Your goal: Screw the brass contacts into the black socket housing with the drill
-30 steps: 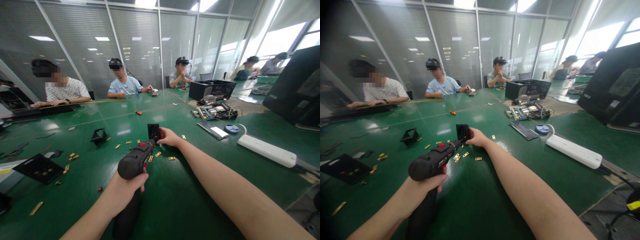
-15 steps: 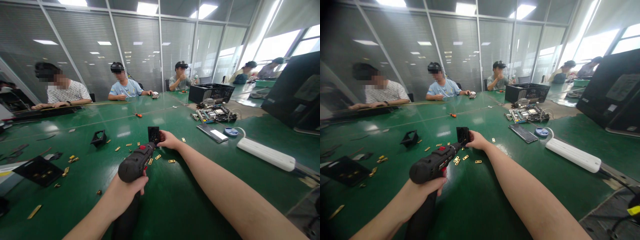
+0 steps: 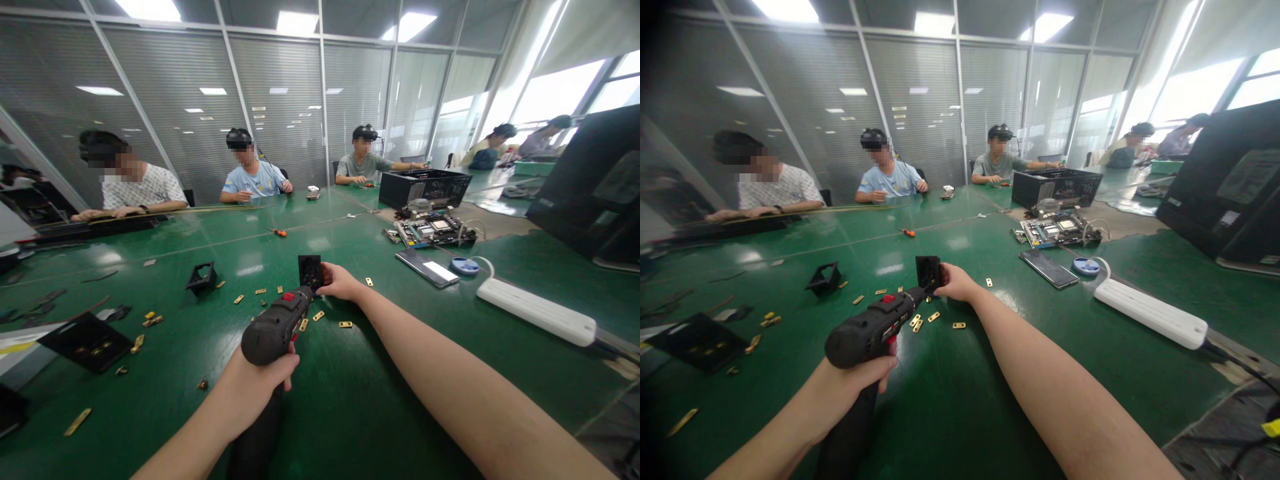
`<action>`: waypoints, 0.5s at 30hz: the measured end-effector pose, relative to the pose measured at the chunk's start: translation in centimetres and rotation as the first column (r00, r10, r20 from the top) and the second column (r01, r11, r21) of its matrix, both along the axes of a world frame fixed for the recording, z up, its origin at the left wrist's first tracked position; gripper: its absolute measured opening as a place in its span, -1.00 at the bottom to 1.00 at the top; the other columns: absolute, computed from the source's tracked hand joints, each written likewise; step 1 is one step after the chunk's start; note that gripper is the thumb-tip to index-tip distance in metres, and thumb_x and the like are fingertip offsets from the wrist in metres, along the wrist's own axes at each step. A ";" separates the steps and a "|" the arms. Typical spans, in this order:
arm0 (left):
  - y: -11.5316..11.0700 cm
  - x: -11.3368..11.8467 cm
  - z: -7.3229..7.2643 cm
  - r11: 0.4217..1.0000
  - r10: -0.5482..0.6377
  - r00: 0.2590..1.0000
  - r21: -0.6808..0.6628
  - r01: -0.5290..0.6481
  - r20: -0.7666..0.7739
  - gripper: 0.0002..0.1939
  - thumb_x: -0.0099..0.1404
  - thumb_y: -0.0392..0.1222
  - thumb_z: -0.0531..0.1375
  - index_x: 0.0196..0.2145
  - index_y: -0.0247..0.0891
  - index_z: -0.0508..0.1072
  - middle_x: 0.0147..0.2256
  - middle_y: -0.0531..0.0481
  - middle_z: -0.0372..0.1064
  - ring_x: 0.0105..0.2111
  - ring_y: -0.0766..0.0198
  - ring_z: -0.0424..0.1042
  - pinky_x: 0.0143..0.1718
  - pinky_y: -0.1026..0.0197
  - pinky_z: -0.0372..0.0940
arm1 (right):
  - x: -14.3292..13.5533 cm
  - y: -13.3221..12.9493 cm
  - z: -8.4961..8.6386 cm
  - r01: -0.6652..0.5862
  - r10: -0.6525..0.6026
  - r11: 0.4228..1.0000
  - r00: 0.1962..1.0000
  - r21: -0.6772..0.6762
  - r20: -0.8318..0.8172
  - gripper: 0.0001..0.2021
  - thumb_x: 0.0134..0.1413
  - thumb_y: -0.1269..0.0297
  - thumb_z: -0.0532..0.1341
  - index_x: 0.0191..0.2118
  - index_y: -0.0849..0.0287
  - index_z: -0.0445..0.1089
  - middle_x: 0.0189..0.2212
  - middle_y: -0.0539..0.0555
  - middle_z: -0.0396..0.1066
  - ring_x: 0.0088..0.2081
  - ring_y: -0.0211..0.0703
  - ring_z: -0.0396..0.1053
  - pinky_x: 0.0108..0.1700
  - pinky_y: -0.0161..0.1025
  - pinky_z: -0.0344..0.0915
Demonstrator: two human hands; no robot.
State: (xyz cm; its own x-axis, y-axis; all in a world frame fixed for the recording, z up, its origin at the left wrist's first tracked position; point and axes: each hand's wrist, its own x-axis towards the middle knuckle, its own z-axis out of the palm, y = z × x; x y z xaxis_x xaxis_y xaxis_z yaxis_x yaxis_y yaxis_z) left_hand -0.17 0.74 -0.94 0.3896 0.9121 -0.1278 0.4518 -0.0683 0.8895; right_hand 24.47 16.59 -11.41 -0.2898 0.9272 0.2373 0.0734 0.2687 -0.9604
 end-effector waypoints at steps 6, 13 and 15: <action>0.0 0.0 -0.1 1.000 -0.001 1.000 0.031 0.002 -0.013 -0.89 0.16 -0.13 0.21 -0.42 -0.21 0.43 -0.62 0.08 0.38 -0.52 0.15 0.40 -0.33 0.10 0.26 | 0.0 0.0 0.0 0.010 -0.010 1.000 1.000 0.004 0.019 -0.67 0.29 0.20 0.23 0.10 0.22 0.34 0.00 0.16 0.41 -0.06 -0.06 0.45 -0.05 -0.01 0.45; 0.0 -0.1 0.0 1.000 0.002 1.000 0.009 -0.002 0.020 -0.90 0.13 -0.15 0.21 -0.43 -0.22 0.44 -0.64 0.08 0.37 -0.53 0.16 0.39 -0.33 0.11 0.27 | 0.1 0.1 -0.2 0.048 -0.049 0.999 0.996 0.020 0.080 -0.67 0.29 0.19 0.23 0.09 0.22 0.35 -0.01 0.15 0.41 -0.08 -0.07 0.45 -0.05 -0.02 0.45; -0.2 0.1 0.3 1.000 0.009 1.000 0.015 -0.009 0.029 -0.90 0.12 -0.15 0.21 -0.47 -0.21 0.42 -0.64 0.08 0.36 -0.54 0.17 0.39 -0.36 0.12 0.26 | 0.2 0.1 -0.2 0.067 -0.070 0.997 0.993 0.033 0.098 -0.67 0.29 0.19 0.23 0.09 0.22 0.35 0.00 0.16 0.41 -0.06 -0.06 0.44 -0.04 -0.01 0.45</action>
State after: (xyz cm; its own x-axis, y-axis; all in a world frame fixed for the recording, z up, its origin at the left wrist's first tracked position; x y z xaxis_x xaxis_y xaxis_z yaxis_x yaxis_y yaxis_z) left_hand -0.06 0.59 -0.64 0.3847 0.9172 -0.1031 0.4266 -0.0776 0.9011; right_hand 24.62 16.69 -11.57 -0.2495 0.9386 0.2382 0.1870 0.2880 -0.9392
